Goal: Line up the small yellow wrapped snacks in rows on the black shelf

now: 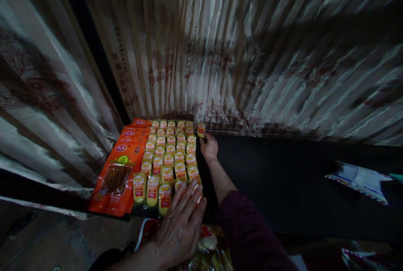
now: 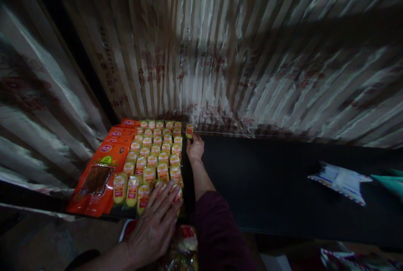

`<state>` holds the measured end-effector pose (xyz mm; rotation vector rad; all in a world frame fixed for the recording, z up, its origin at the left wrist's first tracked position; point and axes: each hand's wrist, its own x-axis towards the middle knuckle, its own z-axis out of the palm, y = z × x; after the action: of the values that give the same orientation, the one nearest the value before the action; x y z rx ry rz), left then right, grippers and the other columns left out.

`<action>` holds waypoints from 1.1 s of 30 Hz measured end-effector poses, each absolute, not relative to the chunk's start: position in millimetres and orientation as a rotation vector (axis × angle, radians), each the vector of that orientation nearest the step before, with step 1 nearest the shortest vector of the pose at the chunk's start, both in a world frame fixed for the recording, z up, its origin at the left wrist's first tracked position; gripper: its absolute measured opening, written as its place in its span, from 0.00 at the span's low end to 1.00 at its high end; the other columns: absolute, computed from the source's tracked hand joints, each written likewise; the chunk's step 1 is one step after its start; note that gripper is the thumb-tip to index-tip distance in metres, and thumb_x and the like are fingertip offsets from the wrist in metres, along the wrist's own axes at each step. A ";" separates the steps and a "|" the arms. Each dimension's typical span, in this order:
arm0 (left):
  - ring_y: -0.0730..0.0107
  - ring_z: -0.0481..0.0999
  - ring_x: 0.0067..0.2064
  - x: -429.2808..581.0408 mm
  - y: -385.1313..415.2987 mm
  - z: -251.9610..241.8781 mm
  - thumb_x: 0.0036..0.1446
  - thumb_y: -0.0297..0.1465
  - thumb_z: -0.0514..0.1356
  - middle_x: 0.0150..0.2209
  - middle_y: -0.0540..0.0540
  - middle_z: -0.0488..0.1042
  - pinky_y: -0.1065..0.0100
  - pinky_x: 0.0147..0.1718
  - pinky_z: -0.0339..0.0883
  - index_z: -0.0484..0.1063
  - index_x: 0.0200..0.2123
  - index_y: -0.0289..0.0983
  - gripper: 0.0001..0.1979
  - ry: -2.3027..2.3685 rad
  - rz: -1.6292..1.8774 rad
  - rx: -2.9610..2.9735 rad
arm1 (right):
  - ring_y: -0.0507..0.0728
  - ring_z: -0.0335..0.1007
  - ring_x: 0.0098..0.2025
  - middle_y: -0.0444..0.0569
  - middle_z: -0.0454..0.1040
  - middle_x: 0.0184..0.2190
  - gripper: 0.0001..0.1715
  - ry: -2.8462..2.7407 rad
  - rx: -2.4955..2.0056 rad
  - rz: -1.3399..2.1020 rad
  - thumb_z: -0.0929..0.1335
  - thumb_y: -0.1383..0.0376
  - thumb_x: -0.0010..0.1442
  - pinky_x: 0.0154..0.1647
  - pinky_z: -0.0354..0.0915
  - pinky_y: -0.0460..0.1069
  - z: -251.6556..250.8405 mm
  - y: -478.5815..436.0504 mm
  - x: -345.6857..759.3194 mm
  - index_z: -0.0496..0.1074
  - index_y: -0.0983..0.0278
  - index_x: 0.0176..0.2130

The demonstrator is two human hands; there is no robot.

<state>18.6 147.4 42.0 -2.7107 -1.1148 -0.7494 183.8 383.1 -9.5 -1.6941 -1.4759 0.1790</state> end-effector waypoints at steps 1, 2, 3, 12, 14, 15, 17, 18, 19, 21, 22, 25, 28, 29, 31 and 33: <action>0.49 0.45 0.68 17.6 147.2 42.4 0.56 0.24 0.52 0.64 0.36 0.58 0.43 0.59 0.57 0.61 0.59 0.30 0.25 -1.112 -0.746 -2.717 | 0.61 0.66 0.54 0.57 0.72 0.51 0.20 -1.487 -1.689 0.174 0.65 0.71 0.54 0.57 0.59 0.57 -9.6 384.3 183.4 0.73 0.65 0.47; 0.49 0.45 0.68 16.7 146.9 42.6 0.56 0.24 0.52 0.64 0.36 0.58 0.43 0.59 0.57 0.61 0.59 0.30 0.25 -1.109 -0.745 -2.723 | 0.61 0.66 0.54 0.56 0.73 0.51 0.19 -1.500 -1.680 0.170 0.66 0.71 0.54 0.57 0.59 0.56 -9.6 385.5 183.1 0.73 0.65 0.46; 0.49 0.45 0.68 16.0 146.5 42.7 0.56 0.23 0.52 0.64 0.36 0.58 0.43 0.59 0.57 0.61 0.59 0.30 0.25 -1.103 -0.749 -2.729 | 0.60 0.67 0.53 0.55 0.73 0.50 0.18 -1.511 -1.673 0.171 0.66 0.71 0.54 0.56 0.59 0.56 -9.6 386.7 183.0 0.73 0.65 0.46; 0.50 0.45 0.68 13.0 143.8 36.2 0.55 0.22 0.52 0.63 0.35 0.59 0.43 0.58 0.58 0.61 0.58 0.29 0.26 -1.086 -0.824 -2.738 | 0.58 0.71 0.46 0.51 0.77 0.45 0.18 -1.503 -1.748 0.231 0.65 0.70 0.54 0.51 0.63 0.51 -6.0 390.8 182.6 0.74 0.62 0.45; 0.50 0.46 0.68 12.8 143.9 36.6 0.54 0.21 0.52 0.62 0.35 0.60 0.44 0.58 0.58 0.61 0.58 0.29 0.26 -1.084 -0.835 -2.730 | 0.58 0.71 0.44 0.50 0.78 0.42 0.17 -1.488 -1.767 0.239 0.65 0.69 0.55 0.50 0.64 0.51 -3.8 390.9 182.2 0.75 0.61 0.44; 0.51 0.46 0.68 12.8 143.9 37.1 0.54 0.21 0.52 0.62 0.35 0.61 0.44 0.58 0.58 0.61 0.58 0.29 0.26 -1.079 -0.846 -2.726 | 0.58 0.72 0.43 0.50 0.78 0.40 0.16 -1.486 -1.772 0.241 0.65 0.69 0.55 0.49 0.64 0.51 -2.9 391.1 181.7 0.75 0.61 0.43; 0.51 0.47 0.68 12.8 143.8 37.9 0.54 0.21 0.51 0.62 0.35 0.62 0.45 0.58 0.58 0.62 0.57 0.29 0.25 -1.066 -0.874 -2.713 | 0.57 0.72 0.42 0.49 0.78 0.38 0.16 -1.488 -1.773 0.247 0.65 0.69 0.54 0.48 0.65 0.51 -1.8 391.8 180.4 0.75 0.61 0.43; 0.51 0.47 0.68 12.8 143.8 38.0 0.54 0.21 0.51 0.61 0.35 0.62 0.45 0.58 0.58 0.63 0.57 0.29 0.25 -1.063 -0.889 -2.705 | 0.57 0.72 0.41 0.49 0.78 0.38 0.16 -1.485 -1.774 0.252 0.64 0.69 0.54 0.47 0.65 0.51 -1.9 392.2 179.6 0.75 0.62 0.43; 0.51 0.48 0.67 12.8 143.7 37.9 0.54 0.21 0.51 0.61 0.35 0.62 0.45 0.58 0.58 0.63 0.56 0.29 0.24 -1.061 -0.899 -2.697 | 0.57 0.72 0.40 0.50 0.78 0.38 0.16 -1.476 -1.776 0.257 0.64 0.69 0.54 0.47 0.65 0.51 -2.5 392.7 178.8 0.75 0.62 0.43; 0.52 0.49 0.67 12.7 143.4 37.4 0.54 0.21 0.51 0.61 0.35 0.63 0.45 0.59 0.58 0.63 0.56 0.29 0.24 -1.060 -0.902 -2.694 | 0.57 0.73 0.40 0.50 0.78 0.38 0.17 -1.445 -1.777 0.271 0.64 0.69 0.54 0.46 0.66 0.51 -4.8 393.7 177.4 0.75 0.62 0.43; 0.52 0.49 0.67 12.5 143.2 37.2 0.54 0.21 0.51 0.61 0.35 0.63 0.46 0.58 0.58 0.63 0.56 0.29 0.24 -1.060 -0.897 -2.697 | 0.57 0.73 0.40 0.50 0.78 0.38 0.17 -1.430 -1.768 0.277 0.64 0.69 0.54 0.45 0.66 0.51 -6.4 394.2 176.9 0.75 0.62 0.42; 0.52 0.49 0.67 11.8 142.4 37.0 0.55 0.21 0.50 0.62 0.36 0.62 0.46 0.59 0.58 0.62 0.57 0.30 0.25 -1.071 -0.883 -2.712 | 0.57 0.73 0.39 0.48 0.78 0.37 0.15 -1.404 -1.717 0.278 0.64 0.69 0.53 0.45 0.66 0.51 -11.5 395.4 176.2 0.76 0.61 0.40; 0.54 0.49 0.67 11.5 142.1 37.3 0.55 0.21 0.50 0.61 0.35 0.62 0.46 0.60 0.57 0.61 0.58 0.29 0.25 -1.078 -0.909 -2.717 | 0.56 0.72 0.38 0.47 0.79 0.35 0.14 -1.388 -1.701 0.268 0.64 0.68 0.53 0.44 0.66 0.50 -14.8 395.8 175.8 0.76 0.60 0.39; 0.54 0.49 0.67 11.5 142.1 37.3 0.55 0.20 0.50 0.61 0.35 0.63 0.46 0.60 0.56 0.61 0.58 0.29 0.25 -1.079 -0.916 -2.721 | 0.55 0.72 0.38 0.47 0.79 0.35 0.14 -1.381 -1.703 0.264 0.64 0.68 0.53 0.44 0.66 0.50 -15.3 395.8 175.5 0.76 0.60 0.39; 0.55 0.48 0.68 11.3 142.3 36.9 0.55 0.20 0.50 0.61 0.35 0.63 0.46 0.61 0.55 0.61 0.57 0.29 0.25 -1.083 -0.923 -2.726 | 0.55 0.72 0.37 0.47 0.79 0.35 0.14 -1.374 -1.706 0.254 0.64 0.68 0.54 0.44 0.66 0.50 -15.1 395.7 174.7 0.76 0.60 0.38; 0.55 0.48 0.68 10.7 142.3 36.5 0.55 0.20 0.50 0.61 0.35 0.63 0.46 0.61 0.56 0.61 0.57 0.29 0.25 -1.081 -0.917 -2.734 | 0.55 0.72 0.37 0.48 0.79 0.35 0.14 -1.378 -1.718 0.249 0.64 0.68 0.54 0.44 0.66 0.50 -13.7 395.1 173.7 0.76 0.60 0.39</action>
<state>10.7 142.3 36.5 -2.7338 -1.0806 -0.9171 173.7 395.1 -13.7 -1.7175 -1.3784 0.2493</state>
